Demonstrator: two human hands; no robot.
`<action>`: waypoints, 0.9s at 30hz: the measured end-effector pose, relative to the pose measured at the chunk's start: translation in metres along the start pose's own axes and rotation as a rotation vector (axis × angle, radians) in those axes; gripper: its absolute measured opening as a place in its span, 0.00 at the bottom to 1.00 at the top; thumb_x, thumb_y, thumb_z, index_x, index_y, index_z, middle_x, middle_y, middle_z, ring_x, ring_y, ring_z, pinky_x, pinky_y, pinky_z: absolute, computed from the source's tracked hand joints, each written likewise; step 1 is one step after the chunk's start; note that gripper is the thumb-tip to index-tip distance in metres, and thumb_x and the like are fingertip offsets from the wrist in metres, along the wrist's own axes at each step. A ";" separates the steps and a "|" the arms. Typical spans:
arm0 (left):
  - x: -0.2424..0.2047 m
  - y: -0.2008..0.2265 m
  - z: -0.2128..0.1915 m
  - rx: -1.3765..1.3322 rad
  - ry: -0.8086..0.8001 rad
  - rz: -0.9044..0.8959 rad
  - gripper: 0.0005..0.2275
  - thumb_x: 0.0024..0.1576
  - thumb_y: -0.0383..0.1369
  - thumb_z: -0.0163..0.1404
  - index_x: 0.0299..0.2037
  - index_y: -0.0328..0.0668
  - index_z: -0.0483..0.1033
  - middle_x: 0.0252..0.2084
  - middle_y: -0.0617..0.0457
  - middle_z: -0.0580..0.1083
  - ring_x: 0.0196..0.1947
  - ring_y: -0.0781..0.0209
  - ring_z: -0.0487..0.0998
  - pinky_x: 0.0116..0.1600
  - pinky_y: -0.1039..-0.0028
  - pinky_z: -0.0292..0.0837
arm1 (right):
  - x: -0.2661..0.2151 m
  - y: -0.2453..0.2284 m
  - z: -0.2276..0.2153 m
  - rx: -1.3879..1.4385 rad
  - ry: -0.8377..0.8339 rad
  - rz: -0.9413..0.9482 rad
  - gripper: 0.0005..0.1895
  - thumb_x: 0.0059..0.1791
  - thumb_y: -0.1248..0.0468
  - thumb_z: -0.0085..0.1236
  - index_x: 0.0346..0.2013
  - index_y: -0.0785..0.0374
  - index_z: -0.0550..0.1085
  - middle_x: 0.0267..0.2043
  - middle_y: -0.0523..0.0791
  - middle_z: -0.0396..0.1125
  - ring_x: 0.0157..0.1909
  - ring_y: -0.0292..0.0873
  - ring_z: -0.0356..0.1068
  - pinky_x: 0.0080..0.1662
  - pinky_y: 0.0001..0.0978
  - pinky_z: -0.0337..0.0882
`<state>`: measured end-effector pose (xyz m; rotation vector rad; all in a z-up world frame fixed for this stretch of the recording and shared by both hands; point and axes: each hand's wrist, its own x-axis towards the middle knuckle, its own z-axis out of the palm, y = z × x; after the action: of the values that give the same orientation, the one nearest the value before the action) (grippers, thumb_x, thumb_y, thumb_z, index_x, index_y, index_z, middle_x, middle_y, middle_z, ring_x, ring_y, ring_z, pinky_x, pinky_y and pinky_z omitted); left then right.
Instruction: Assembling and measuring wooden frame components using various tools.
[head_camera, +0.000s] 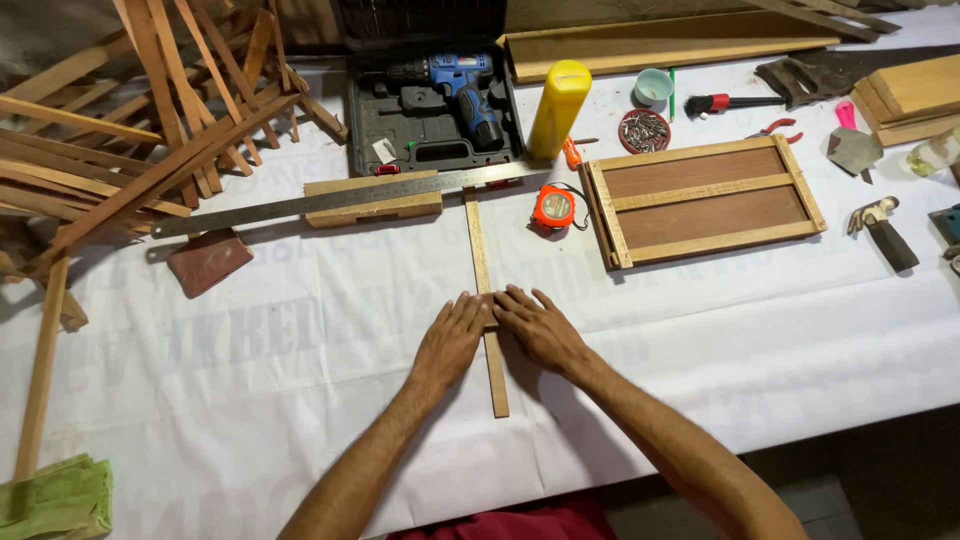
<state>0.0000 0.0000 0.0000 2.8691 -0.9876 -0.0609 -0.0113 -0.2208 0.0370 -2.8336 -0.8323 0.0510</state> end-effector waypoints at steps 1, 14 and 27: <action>-0.007 0.005 -0.001 -0.003 -0.002 -0.001 0.23 0.63 0.23 0.39 0.71 0.37 0.57 0.75 0.44 0.57 0.75 0.49 0.52 0.77 0.58 0.47 | -0.005 -0.003 0.001 0.001 -0.004 0.000 0.25 0.53 0.66 0.51 0.67 0.55 0.66 0.76 0.45 0.54 0.78 0.46 0.49 0.74 0.56 0.50; 0.056 -0.042 -0.029 -0.014 -0.032 -0.059 0.31 0.58 0.15 0.40 0.74 0.40 0.49 0.77 0.47 0.50 0.76 0.50 0.48 0.77 0.57 0.43 | 0.072 0.044 0.008 -0.028 -0.002 0.023 0.34 0.53 0.66 0.49 0.74 0.51 0.56 0.77 0.43 0.50 0.78 0.48 0.46 0.73 0.59 0.46; 0.080 -0.062 -0.031 0.061 -0.045 -0.077 0.33 0.57 0.14 0.41 0.74 0.42 0.49 0.77 0.48 0.49 0.76 0.51 0.48 0.77 0.58 0.41 | 0.104 0.063 0.004 -0.029 0.036 0.024 0.25 0.57 0.57 0.44 0.70 0.52 0.61 0.76 0.41 0.53 0.78 0.46 0.46 0.73 0.60 0.45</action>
<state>0.1033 0.0023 0.0238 2.9728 -0.9019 -0.1039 0.1096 -0.2160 0.0233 -2.8625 -0.7985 -0.0084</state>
